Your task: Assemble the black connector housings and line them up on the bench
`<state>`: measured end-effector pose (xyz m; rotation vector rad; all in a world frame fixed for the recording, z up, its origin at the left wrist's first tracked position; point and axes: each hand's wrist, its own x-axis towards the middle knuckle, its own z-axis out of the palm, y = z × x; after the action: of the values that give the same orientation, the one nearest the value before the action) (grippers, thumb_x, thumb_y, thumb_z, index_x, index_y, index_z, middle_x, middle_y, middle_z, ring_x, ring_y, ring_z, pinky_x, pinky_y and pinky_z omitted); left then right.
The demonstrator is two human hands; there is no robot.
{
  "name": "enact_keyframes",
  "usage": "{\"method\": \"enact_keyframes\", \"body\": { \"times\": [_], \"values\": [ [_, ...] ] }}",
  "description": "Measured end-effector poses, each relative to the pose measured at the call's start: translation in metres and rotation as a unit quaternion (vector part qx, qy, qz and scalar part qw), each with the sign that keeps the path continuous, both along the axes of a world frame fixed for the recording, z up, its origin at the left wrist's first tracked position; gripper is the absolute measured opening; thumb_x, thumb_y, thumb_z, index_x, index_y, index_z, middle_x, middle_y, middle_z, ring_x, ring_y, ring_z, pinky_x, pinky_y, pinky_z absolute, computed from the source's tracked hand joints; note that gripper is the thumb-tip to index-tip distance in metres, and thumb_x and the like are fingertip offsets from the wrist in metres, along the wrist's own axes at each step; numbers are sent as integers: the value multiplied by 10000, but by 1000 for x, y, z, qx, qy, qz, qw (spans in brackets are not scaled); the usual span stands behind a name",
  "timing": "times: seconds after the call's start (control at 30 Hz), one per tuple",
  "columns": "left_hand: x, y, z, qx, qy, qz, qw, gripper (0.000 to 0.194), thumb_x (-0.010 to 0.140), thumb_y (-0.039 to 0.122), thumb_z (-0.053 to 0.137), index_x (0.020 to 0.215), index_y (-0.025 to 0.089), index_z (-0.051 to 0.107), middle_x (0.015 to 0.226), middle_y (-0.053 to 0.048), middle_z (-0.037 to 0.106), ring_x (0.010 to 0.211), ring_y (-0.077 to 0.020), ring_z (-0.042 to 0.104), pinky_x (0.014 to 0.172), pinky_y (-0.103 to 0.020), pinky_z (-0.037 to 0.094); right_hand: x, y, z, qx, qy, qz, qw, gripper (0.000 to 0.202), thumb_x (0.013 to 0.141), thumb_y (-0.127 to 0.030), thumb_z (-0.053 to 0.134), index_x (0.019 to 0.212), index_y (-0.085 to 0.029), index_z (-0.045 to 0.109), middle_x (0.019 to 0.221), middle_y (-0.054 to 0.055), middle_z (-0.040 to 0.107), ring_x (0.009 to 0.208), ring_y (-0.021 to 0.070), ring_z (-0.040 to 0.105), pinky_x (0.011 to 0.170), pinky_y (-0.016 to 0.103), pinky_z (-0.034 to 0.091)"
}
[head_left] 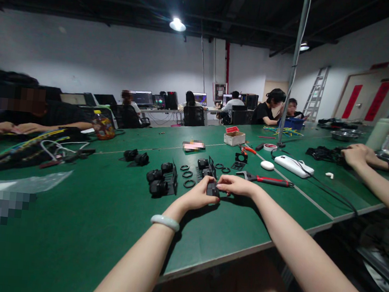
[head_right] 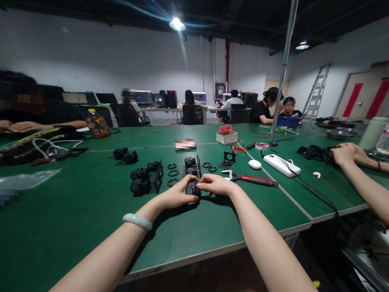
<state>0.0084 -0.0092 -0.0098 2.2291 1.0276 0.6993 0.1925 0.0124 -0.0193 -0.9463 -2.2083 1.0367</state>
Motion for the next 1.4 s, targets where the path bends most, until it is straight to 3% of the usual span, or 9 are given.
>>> {"method": "enact_keyframes", "body": {
  "times": [0.67, 1.4],
  "values": [
    [2, -3, 4, -7, 9, 1, 1000, 494, 559, 278, 556, 996, 167, 355, 826, 0, 443, 703, -109, 434, 603, -210, 382, -1, 2, -2, 14, -27, -24, 999, 366, 721, -487, 368, 738, -140, 484, 591, -17, 434, 527, 72, 423, 496, 187, 334],
    [3, -4, 4, -13, -5, 6, 1000, 494, 550, 267, 560, 995, 166, 372, 877, -14, 469, 768, -133, 459, 674, -241, 392, -4, 7, -7, -54, 4, -52, 997, 470, 698, -538, 355, 719, -107, 541, 570, 7, 458, 488, 69, 398, 454, 185, 320]
  ]
}}
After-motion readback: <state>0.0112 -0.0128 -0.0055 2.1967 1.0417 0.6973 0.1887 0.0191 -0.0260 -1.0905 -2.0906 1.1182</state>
